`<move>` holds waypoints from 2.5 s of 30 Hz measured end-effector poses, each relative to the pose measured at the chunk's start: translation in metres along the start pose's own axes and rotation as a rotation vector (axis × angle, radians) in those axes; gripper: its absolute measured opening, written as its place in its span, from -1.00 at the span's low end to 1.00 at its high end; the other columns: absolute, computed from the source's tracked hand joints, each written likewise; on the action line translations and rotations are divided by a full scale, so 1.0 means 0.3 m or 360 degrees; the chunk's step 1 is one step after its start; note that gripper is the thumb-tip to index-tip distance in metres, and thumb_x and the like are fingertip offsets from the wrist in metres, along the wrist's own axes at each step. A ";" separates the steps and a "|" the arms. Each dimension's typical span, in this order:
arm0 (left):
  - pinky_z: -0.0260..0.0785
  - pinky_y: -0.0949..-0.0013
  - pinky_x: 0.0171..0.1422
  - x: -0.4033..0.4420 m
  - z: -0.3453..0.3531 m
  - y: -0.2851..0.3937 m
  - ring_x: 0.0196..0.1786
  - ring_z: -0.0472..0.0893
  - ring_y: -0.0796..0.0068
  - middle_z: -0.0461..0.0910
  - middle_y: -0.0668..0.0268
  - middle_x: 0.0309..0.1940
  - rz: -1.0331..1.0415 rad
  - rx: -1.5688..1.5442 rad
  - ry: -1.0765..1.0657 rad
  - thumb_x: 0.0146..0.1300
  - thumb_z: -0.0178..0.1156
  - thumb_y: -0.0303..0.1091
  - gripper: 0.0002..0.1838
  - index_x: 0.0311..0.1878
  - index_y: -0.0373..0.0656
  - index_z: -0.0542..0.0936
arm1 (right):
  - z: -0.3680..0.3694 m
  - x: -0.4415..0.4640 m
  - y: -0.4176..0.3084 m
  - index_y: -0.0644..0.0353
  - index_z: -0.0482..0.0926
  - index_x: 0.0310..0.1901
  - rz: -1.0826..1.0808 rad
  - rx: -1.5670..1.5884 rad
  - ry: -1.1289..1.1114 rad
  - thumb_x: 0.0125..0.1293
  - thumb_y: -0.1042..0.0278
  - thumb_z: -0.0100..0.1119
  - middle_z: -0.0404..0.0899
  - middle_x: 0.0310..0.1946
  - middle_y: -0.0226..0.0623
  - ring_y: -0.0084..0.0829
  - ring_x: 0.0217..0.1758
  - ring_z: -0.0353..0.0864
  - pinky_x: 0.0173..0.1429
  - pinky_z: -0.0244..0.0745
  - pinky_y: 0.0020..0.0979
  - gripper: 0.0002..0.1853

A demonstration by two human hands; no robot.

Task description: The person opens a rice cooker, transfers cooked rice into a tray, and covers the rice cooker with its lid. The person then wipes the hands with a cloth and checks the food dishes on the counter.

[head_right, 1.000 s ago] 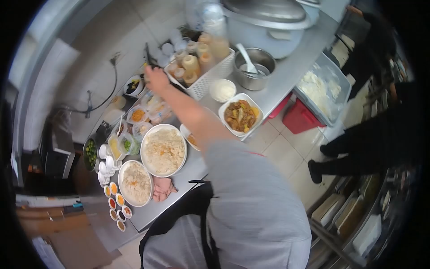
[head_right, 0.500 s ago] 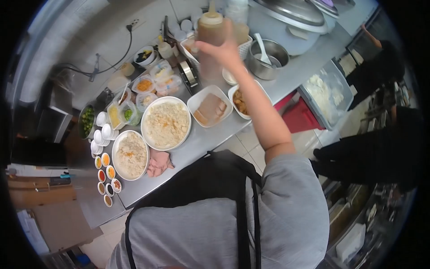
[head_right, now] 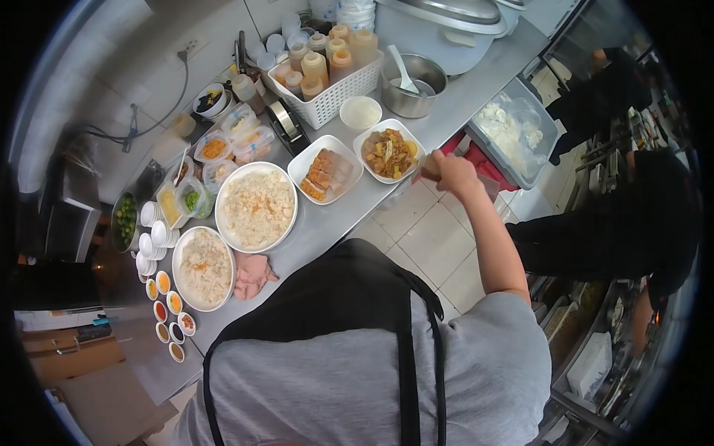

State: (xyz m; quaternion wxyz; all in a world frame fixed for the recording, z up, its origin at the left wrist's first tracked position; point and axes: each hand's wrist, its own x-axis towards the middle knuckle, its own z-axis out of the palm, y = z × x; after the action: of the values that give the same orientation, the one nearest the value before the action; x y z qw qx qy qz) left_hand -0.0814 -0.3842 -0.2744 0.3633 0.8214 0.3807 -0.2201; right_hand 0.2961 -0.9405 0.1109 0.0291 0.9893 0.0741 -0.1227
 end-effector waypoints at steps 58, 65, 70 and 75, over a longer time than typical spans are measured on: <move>0.49 0.24 -0.20 -0.338 0.098 -0.093 -0.36 0.63 0.20 0.61 0.09 -0.45 -0.0622 -0.0412 -0.0040 -0.02 0.09 -0.23 -0.72 -0.41 -0.27 0.61 | -0.351 0.790 -0.750 0.26 0.44 0.02 -0.0775 0.1152 0.1579 0.15 0.45 0.13 0.48 -0.19 -0.11 -0.25 -0.11 0.50 -0.08 0.43 -0.33 -0.64; 0.46 0.28 -0.37 -0.145 0.086 0.024 -0.57 0.59 0.32 0.57 0.23 -0.65 0.0080 0.0386 -0.0037 0.10 0.00 -0.14 -0.64 -0.62 -0.21 0.57 | -0.233 0.499 -0.356 0.31 0.44 0.00 -0.0517 0.0912 0.1511 0.14 0.51 0.11 0.50 -0.15 -0.13 -0.26 -0.08 0.50 -0.01 0.39 -0.35 -0.65; 0.41 0.35 -0.39 -0.160 0.038 0.427 -0.54 0.55 0.38 0.56 0.23 -0.63 0.0413 -0.0113 -0.0622 -0.10 0.18 -0.17 -0.77 -0.52 -0.14 0.62 | -0.076 0.442 0.068 0.32 0.45 -0.01 -0.0355 0.1422 0.1612 0.16 0.59 0.07 0.52 -0.09 -0.16 -0.33 -0.03 0.52 0.07 0.38 -0.39 -0.68; 0.33 0.49 -0.37 -0.306 0.104 0.907 -0.45 0.48 0.63 0.55 0.39 -0.54 0.0907 -0.0424 -0.0927 0.08 0.20 -0.28 -0.83 -0.32 -0.15 0.61 | -0.013 0.194 0.314 0.24 0.53 -0.12 -0.0123 0.1467 0.1528 0.17 0.58 -0.07 0.58 -0.31 -0.17 -0.32 -0.23 0.57 -0.12 0.42 -0.39 -0.74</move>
State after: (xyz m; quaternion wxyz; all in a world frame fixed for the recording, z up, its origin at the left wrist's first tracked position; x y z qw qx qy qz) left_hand 0.0734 -0.5720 -0.1189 0.6048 0.7431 0.0453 -0.2827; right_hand 0.3674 -1.0250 0.1039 -0.4373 0.8419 0.0543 0.3113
